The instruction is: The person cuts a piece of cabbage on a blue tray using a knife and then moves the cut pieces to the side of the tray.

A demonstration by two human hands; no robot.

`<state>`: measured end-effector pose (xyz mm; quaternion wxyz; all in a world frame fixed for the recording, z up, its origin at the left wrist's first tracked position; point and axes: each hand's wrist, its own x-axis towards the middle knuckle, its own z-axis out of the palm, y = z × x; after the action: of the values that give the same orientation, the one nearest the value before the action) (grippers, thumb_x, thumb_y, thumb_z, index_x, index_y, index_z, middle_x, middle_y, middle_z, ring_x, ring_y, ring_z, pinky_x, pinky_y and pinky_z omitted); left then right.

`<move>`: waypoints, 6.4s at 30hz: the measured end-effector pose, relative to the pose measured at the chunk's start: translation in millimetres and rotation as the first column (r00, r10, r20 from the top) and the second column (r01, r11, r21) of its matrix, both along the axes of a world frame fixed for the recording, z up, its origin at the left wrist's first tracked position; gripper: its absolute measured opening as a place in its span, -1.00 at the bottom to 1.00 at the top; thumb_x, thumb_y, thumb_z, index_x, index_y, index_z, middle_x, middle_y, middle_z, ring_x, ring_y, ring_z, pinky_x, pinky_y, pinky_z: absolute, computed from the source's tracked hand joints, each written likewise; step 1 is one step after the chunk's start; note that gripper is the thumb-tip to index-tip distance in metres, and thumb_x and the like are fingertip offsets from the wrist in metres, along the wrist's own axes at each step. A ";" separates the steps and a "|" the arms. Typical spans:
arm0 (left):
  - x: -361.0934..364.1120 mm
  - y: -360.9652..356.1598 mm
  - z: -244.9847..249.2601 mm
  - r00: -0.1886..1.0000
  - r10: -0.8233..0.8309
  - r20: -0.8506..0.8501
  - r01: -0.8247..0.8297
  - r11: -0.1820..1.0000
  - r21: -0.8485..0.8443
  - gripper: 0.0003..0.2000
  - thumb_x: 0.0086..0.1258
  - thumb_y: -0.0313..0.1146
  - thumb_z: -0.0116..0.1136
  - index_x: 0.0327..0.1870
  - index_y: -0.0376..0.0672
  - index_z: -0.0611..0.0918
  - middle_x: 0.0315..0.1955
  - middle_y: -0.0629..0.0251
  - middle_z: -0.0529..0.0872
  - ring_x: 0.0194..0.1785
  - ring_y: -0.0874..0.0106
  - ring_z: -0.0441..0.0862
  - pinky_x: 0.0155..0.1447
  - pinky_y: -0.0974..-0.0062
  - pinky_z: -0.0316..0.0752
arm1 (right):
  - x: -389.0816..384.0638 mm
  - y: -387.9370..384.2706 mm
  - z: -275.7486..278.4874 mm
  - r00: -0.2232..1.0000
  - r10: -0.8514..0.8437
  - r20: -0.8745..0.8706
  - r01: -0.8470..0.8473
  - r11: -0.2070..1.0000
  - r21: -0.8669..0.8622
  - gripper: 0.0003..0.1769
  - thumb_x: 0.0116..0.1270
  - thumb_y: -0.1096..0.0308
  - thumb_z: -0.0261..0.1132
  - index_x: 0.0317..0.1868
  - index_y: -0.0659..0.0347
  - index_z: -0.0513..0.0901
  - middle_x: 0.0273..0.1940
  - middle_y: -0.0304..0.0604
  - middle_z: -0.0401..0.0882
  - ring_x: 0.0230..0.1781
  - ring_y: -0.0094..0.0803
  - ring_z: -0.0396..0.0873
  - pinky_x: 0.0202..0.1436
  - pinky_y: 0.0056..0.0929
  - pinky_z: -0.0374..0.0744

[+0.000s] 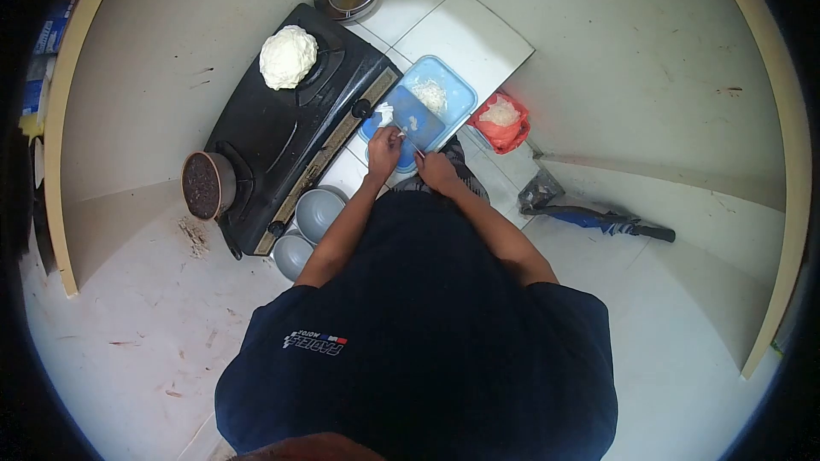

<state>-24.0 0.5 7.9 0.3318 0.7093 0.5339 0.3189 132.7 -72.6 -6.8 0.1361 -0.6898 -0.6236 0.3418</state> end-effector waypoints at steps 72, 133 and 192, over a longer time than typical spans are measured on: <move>-1.6 -0.1 -7.1 0.998 -0.010 0.066 0.010 1.000 -0.009 -0.81 0.32 -0.65 0.27 -0.08 -0.30 0.72 -0.17 0.02 0.70 -0.21 0.18 0.77 -0.07 0.34 0.70 | -1.7 8.0 4.9 0.997 -0.003 -0.078 0.011 0.994 0.108 -0.41 0.58 0.01 0.14 -0.34 0.45 0.70 -0.39 0.42 0.64 -0.31 0.35 0.67 -0.10 0.21 0.61; 1.8 -1.1 -4.4 0.995 0.003 0.096 -0.005 1.000 0.022 -0.83 0.32 -0.69 0.25 -0.11 -0.31 0.68 -0.21 0.04 0.64 -0.26 0.16 0.73 -0.15 0.31 0.63 | 5.6 -2.8 6.0 0.998 -0.023 -0.063 0.025 0.999 0.025 -0.42 0.59 0.02 0.14 -0.33 0.44 0.70 -0.35 0.41 0.65 -0.27 0.34 0.68 -0.05 0.23 0.59; -1.3 -2.2 -2.6 0.999 0.004 0.039 -0.004 1.000 -0.004 -0.81 0.32 -0.66 0.25 -0.07 -0.28 0.70 -0.20 0.03 0.69 -0.21 0.17 0.77 -0.10 0.33 0.70 | 6.6 9.6 -10.2 0.999 -0.047 -0.003 0.047 0.999 0.012 -0.41 0.59 0.00 0.12 -0.32 0.43 0.72 -0.34 0.41 0.66 -0.27 0.33 0.69 -0.06 0.20 0.62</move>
<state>-25.3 -1.7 5.4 0.3428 0.7012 0.5293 0.3326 139.3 -63.0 -17.0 0.1490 -0.7031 -0.6090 0.3355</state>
